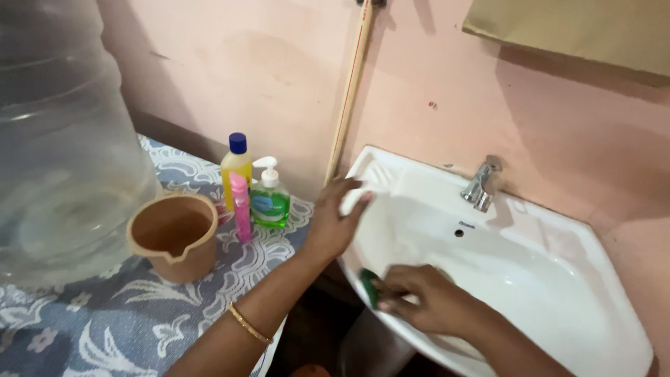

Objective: The person scrubs a white bathroom sink using a green sponge. They clean the basin, the faucet, and the surrounding edges while water runs from the tap.

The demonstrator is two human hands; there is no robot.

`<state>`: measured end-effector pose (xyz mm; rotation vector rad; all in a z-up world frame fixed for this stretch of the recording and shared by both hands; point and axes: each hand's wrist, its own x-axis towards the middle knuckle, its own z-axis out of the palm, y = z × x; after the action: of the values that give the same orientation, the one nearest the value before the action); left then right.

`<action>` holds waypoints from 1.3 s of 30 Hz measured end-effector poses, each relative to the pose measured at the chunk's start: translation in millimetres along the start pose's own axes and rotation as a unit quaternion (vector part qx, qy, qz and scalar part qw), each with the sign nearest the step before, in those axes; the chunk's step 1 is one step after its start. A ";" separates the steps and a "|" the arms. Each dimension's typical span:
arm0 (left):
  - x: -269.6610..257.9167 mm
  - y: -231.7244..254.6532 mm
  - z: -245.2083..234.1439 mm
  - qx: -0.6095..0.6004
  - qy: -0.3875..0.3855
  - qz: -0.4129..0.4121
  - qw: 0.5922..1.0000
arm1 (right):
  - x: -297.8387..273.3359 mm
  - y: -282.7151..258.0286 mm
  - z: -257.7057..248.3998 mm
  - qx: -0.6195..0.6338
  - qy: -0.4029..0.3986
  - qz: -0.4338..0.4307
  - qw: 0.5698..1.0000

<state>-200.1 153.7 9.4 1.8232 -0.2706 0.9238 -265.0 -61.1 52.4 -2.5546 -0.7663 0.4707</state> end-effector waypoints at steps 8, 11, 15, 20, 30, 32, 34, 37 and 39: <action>-82.9 -48.4 37.2 -0.248 0.097 -0.185 0.946 | -44.1 7.6 7.4 0.102 0.019 0.032 0.994; -97.5 -49.8 39.2 -0.218 0.108 -0.128 0.962 | -10.1 -2.9 17.6 0.155 0.060 -0.044 0.985; -107.1 -48.5 39.1 -0.235 0.108 -0.129 0.957 | 60.8 -8.4 18.8 0.102 0.101 -0.046 0.989; -100.4 -56.7 39.5 -0.135 0.112 -0.106 0.979 | 157.8 9.1 10.4 0.077 0.190 -0.085 0.975; -97.6 -72.1 40.5 -0.083 0.104 -0.070 0.989 | 268.5 60.7 -30.5 0.039 0.334 0.029 0.941; -99.0 -71.4 38.9 -0.079 0.109 -0.064 0.989 | 263.2 56.4 -31.8 0.014 0.316 0.020 0.948; -101.2 -72.9 35.3 -0.086 0.104 -0.057 0.989 | 253.0 44.7 -31.1 -0.005 0.286 0.037 0.958; -99.7 -75.8 40.0 -0.083 0.101 -0.055 0.990 | 232.1 27.2 -26.6 0.009 0.240 0.048 0.969; -99.5 -77.9 43.6 -0.077 0.104 -0.051 0.990 | 216.6 21.0 -16.5 0.053 0.229 -0.018 0.972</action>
<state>-203.2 128.4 -121.8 1.5704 -0.1135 0.9845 -77.6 44.1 14.2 -2.4080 -0.5945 -0.0923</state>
